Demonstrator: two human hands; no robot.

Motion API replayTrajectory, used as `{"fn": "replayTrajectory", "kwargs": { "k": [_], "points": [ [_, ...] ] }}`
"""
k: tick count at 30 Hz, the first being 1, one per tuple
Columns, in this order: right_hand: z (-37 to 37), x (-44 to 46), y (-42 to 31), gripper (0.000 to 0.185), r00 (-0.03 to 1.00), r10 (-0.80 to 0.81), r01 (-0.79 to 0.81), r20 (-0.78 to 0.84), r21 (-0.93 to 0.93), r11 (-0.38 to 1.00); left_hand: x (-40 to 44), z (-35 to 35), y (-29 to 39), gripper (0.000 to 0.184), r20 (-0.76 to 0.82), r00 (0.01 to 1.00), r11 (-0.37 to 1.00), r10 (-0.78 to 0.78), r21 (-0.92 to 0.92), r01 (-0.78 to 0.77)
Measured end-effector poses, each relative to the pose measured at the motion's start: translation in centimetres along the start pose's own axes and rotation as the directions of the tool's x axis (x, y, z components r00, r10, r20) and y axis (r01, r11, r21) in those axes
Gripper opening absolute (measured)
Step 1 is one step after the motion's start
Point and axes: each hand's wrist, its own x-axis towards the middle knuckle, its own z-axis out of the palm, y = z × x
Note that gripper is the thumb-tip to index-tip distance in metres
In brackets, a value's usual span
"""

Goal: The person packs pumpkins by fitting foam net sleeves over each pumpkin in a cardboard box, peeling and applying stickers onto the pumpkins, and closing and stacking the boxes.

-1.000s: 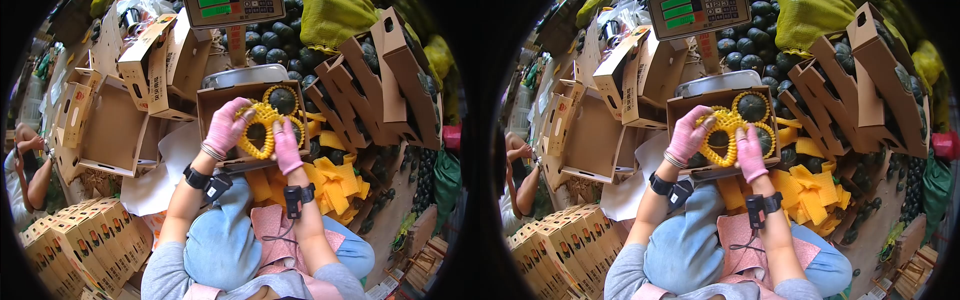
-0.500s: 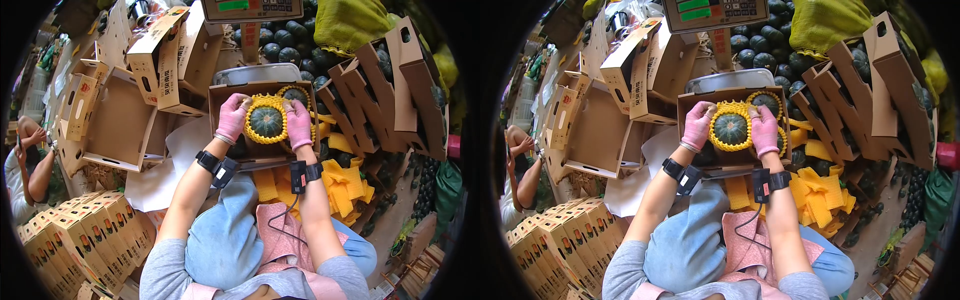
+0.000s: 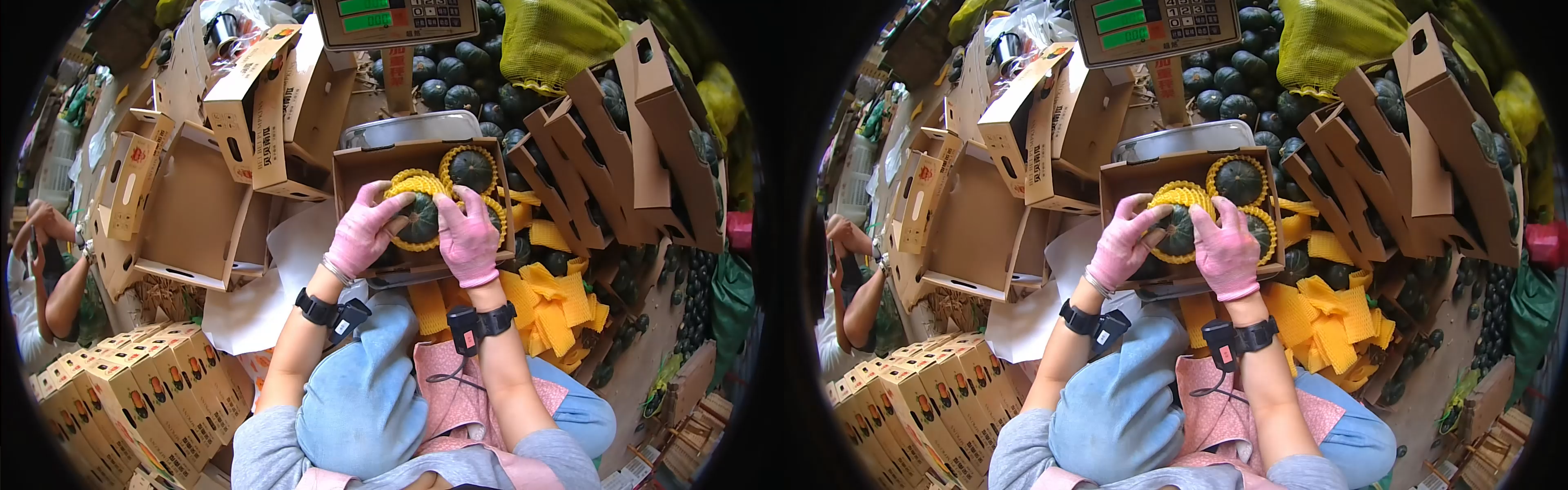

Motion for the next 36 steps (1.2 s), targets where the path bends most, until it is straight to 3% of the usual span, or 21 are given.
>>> {"fn": "replayTrajectory", "kwargs": {
  "k": [2,6,10,12,13,14,15,16,17,18,19,21,23,24,25,27,34,36],
  "points": [
    [-0.2,0.3,-1.0,0.037,0.999,-0.001,0.004,0.043,-0.075,0.997,0.0,0.0,-0.2,0.040,0.039,0.997,0.998,-0.059,-0.019,0.060],
    [1.1,0.0,-0.2,0.034,0.962,0.242,-0.254,0.127,0.093,0.963,0.4,0.1,-0.8,0.044,0.068,0.991,0.992,-0.113,-0.049,0.116],
    [1.0,0.5,-0.3,0.033,0.930,0.326,-0.356,0.169,0.196,0.914,0.4,0.4,-2.2,0.059,0.098,0.991,0.970,-0.095,-0.215,0.115],
    [0.4,1.0,-0.8,0.044,0.926,0.341,-0.372,0.163,0.230,0.899,0.0,0.6,-1.5,0.067,0.148,0.979,0.790,-0.142,-0.579,0.202],
    [-0.5,1.0,-1.3,0.084,0.910,0.359,-0.401,0.209,0.212,0.891,-0.2,0.4,-1.1,0.071,0.176,0.972,0.646,-0.156,-0.726,0.235],
    [-1.7,1.6,-2.3,0.099,0.903,0.355,-0.412,0.243,0.255,0.875,-0.3,-0.7,0.1,0.078,0.184,0.977,0.600,-0.109,-0.771,0.213],
    [-2.5,1.8,-3.2,0.113,0.890,0.358,-0.435,0.282,0.294,0.851,-0.3,-0.5,0.6,0.079,0.097,0.989,0.495,-0.111,-0.858,0.139],
    [-2.0,2.0,-3.7,0.118,0.897,0.336,-0.419,0.289,0.306,0.855,-0.6,-1.3,1.2,0.076,0.118,0.986,0.428,-0.115,-0.890,0.157],
    [-1.3,2.4,-4.1,0.104,0.938,0.290,-0.341,0.190,0.360,0.868,-0.3,-2.5,1.9,0.073,0.136,0.985,0.362,-0.106,-0.917,0.166],
    [-0.6,3.0,-4.4,0.099,0.948,0.275,-0.315,0.161,0.344,0.884,-0.4,-3.4,1.0,0.066,0.062,0.985,0.516,-0.163,-0.846,0.138],
    [0.3,3.7,-4.8,0.093,0.956,0.261,-0.290,0.131,0.325,0.900,-0.3,-3.8,0.6,0.055,-0.127,0.950,0.662,-0.287,-0.742,0.100],
    [3.6,4.7,-4.8,0.090,0.981,0.190,-0.164,-0.046,0.337,0.927,-1.2,-3.0,-2.8,0.052,-0.405,0.814,0.865,-0.416,-0.454,0.216],
    [6.6,5.3,-5.4,0.090,0.987,0.108,-0.058,-0.123,0.351,0.935,-2.7,-3.0,-3.5,0.062,-0.262,0.817,0.832,-0.514,0.076,0.549],
    [7.6,5.4,-5.6,0.091,0.995,0.082,-0.057,-0.054,0.360,0.931,-2.7,-2.9,-2.0,0.070,-0.123,0.762,0.744,-0.636,0.163,0.648],
    [8.3,5.4,-5.7,0.093,0.998,0.052,-0.055,0.018,0.372,0.927,-3.9,-2.3,-3.2,0.063,-0.048,0.803,0.783,-0.594,0.196,0.590],
    [8.1,5.2,-5.6,0.088,0.952,0.068,-0.126,0.297,0.182,0.975,-4.5,-1.4,-4.3,0.055,-0.138,0.761,0.748,-0.634,0.140,0.649],
    [8.3,6.9,-6.3,0.075,0.834,0.219,-0.212,0.506,-0.073,0.975,-3.5,-1.4,-4.7,0.048,-0.209,0.816,0.805,-0.539,0.156,0.572],
    [10.0,7.1,-6.1,0.076,0.801,0.318,-0.281,0.507,-0.150,0.948,-3.3,-1.4,-6.8,0.044,-0.195,0.916,0.900,-0.351,0.199,0.388]
  ]
}}
